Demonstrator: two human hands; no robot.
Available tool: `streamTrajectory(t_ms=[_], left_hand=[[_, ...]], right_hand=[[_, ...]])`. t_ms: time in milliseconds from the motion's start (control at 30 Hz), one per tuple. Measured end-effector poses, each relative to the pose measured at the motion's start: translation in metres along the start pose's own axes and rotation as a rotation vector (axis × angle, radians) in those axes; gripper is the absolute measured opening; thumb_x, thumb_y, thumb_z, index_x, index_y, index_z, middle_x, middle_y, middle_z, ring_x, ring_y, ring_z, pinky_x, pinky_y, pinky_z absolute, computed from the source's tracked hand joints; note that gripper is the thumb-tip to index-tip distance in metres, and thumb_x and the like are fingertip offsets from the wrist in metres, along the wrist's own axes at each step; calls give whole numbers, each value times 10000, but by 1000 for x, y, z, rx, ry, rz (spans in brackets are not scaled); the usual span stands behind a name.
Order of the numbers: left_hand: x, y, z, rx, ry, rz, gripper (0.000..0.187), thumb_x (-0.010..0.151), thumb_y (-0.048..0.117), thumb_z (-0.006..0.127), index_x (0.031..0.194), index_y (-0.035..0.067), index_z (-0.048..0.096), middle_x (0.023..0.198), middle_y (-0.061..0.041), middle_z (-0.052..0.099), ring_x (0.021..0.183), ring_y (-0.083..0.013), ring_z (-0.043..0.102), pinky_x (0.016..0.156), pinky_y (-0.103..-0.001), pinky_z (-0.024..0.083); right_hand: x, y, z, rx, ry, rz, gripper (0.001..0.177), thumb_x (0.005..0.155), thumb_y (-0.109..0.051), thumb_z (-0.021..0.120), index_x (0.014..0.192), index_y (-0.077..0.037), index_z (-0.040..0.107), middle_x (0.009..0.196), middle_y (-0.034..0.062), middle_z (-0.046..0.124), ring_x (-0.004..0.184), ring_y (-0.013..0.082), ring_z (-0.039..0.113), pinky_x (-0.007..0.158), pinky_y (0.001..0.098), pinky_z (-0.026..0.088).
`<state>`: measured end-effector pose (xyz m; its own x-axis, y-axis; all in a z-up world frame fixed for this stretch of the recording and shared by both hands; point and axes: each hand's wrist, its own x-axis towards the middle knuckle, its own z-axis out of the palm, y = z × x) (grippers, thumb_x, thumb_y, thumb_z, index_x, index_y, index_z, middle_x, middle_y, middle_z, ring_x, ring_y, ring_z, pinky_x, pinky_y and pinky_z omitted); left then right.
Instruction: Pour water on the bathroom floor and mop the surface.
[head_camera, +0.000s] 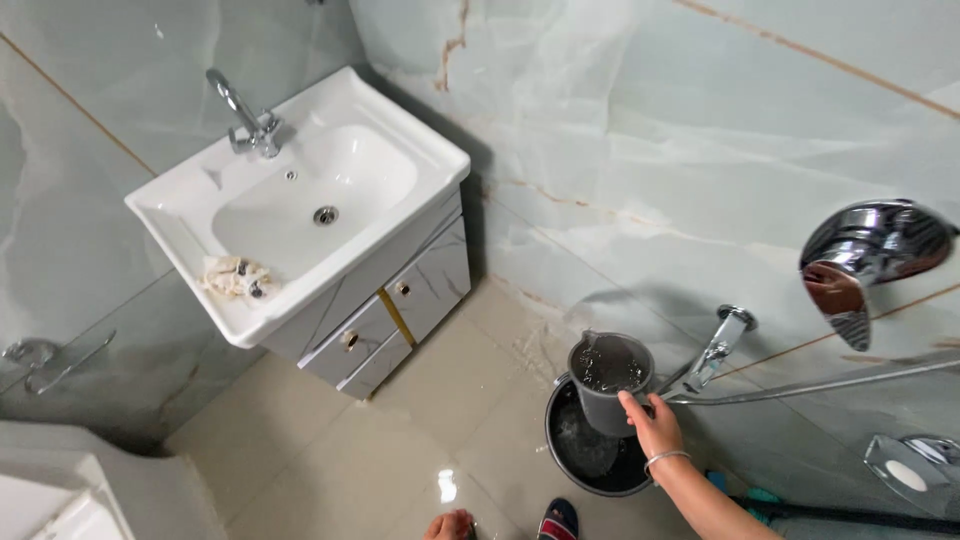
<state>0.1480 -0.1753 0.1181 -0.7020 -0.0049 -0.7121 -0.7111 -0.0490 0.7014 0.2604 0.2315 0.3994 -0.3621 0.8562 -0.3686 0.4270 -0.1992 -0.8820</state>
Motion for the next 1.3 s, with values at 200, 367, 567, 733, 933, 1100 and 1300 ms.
streamTrajectory(t_ms=[200, 367, 567, 733, 933, 1100, 1300], left_hand=[[52, 64, 46, 91, -249, 118, 323, 930, 182, 626, 894, -112, 753, 805, -241, 793, 736, -304, 762, 683, -395, 607], [71, 116, 43, 130, -392, 192, 301, 908, 161, 642, 898, -114, 763, 808, -232, 802, 725, -297, 765, 671, -387, 608], [9, 199, 45, 261, -522, 182, 298, 946, 225, 607, 970, -12, 784, 902, -109, 835, 817, -168, 779, 661, -293, 519], [-13, 214, 1, 250, -586, 159, 290, 953, 238, 597, 959, 7, 772, 895, -89, 827, 782, -143, 737, 650, -279, 503], [-16, 219, -26, 334, -552, 76, 288, 939, 212, 585, 942, -7, 771, 869, -112, 814, 744, -154, 710, 621, -292, 495], [-20, 224, -67, 337, -552, 84, 277, 937, 207, 576, 940, -1, 758, 871, -101, 806, 745, -150, 697, 624, -277, 504], [-30, 237, -98, 360, -469, 56, 268, 935, 184, 561, 954, 1, 755, 892, -107, 806, 783, -154, 710, 652, -285, 505]], right_hand=[[-23, -45, -10, 259, -115, 160, 373, 844, -347, 794, 826, -43, 579, 738, 34, 548, 553, 96, 423, 465, 276, 326], [8, -205, 0, 186, -70, 1, 333, 912, -358, 727, 827, -55, 615, 734, 27, 588, 526, 90, 442, 418, 268, 341], [35, -439, -41, 328, 102, -395, 384, 993, -429, 673, 867, -73, 607, 758, 18, 610, 518, 99, 502, 417, 279, 394], [12, -436, -27, 362, 165, -513, 347, 1024, -421, 682, 916, -104, 592, 785, -6, 606, 552, 83, 508, 468, 257, 418], [-2, -294, 5, 328, 177, -521, 282, 1015, -347, 657, 960, -75, 604, 877, 20, 666, 728, 93, 621, 624, 254, 499], [-71, -141, 40, 117, 17, -62, 400, 1015, -419, 620, 875, -44, 629, 790, 74, 652, 631, 139, 591, 560, 287, 483], [-88, -128, 86, 72, -55, 280, 376, 1014, -364, 607, 835, -36, 653, 688, 54, 624, 508, 130, 500, 407, 283, 356]])
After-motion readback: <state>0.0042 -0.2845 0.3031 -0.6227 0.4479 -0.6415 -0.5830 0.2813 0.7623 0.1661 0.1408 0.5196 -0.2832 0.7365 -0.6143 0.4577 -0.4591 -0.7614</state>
